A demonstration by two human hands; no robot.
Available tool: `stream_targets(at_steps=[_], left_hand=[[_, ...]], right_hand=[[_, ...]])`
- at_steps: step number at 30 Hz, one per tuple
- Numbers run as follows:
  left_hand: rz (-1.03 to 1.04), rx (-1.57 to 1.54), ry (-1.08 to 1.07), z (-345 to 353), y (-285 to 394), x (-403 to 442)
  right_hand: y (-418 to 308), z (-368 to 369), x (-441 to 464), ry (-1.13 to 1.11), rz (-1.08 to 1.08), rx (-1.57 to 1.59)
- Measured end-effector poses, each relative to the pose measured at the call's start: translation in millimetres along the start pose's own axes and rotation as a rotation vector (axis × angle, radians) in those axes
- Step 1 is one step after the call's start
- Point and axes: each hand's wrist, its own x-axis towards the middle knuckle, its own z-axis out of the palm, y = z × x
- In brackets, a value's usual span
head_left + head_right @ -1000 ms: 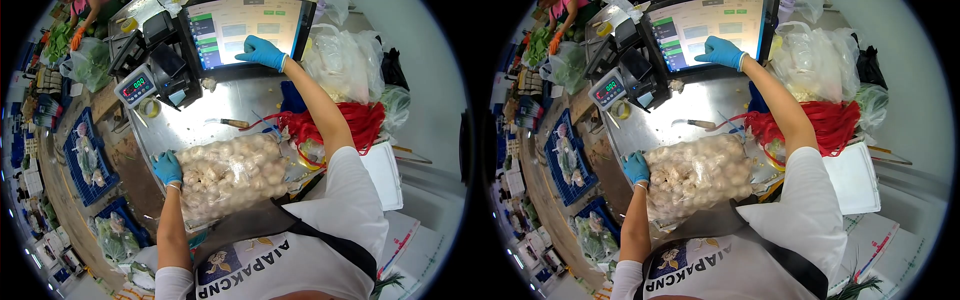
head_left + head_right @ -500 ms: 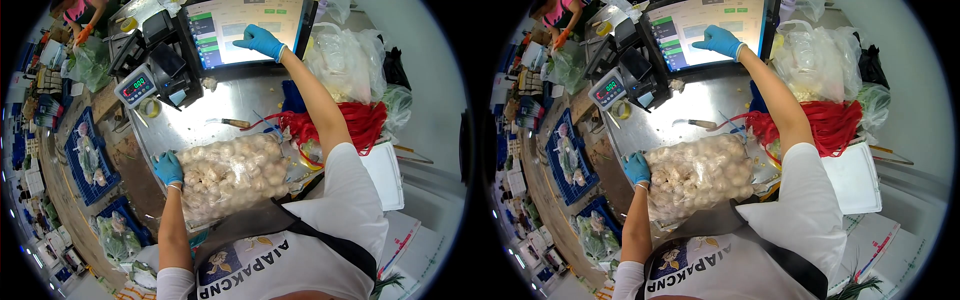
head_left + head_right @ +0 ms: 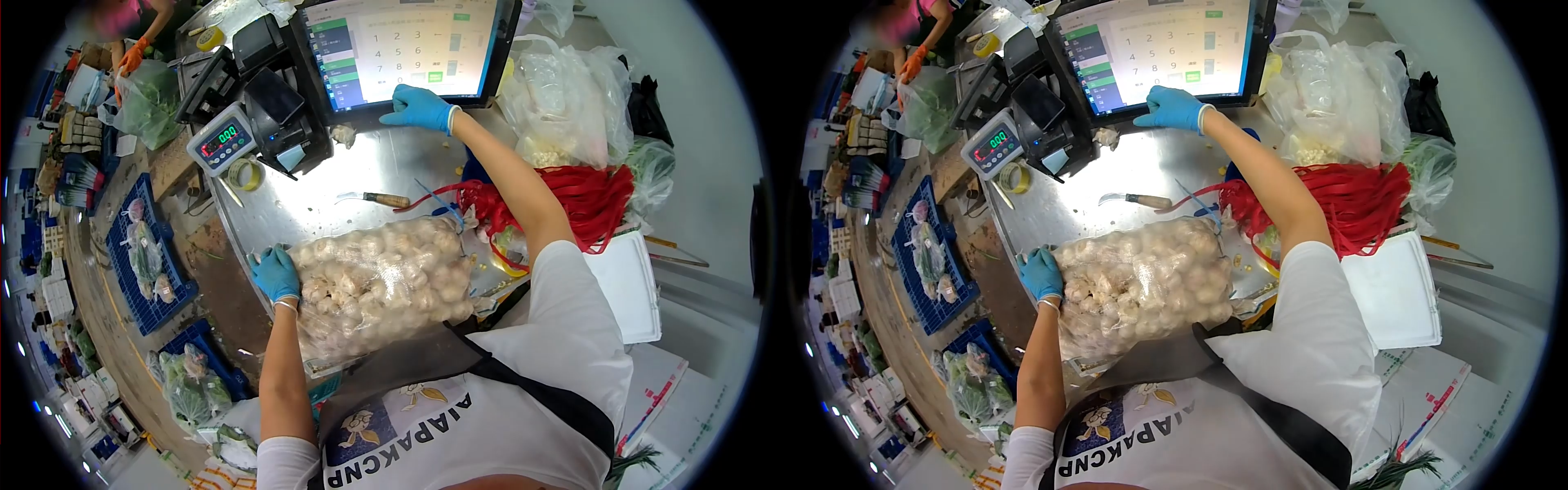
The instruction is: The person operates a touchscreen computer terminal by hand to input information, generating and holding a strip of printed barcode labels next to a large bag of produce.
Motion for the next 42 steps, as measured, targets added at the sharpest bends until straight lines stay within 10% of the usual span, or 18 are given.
stream_targets(at_steps=[14, 22, 42], left_hand=[[0.013, 0.015, -0.03, -2, 1, 0], [0.02, 0.027, -0.025, -2, 1, 1], [0.067, 0.02, 0.021, -2, 2, 0]], right_hand=[[19, -50, 0, 0.404, 0.031, 0.027], [-25, -50, 20, 0.355, -0.176, 0.121], [41, -21, -19, 0.225, 0.117, 0.017]])
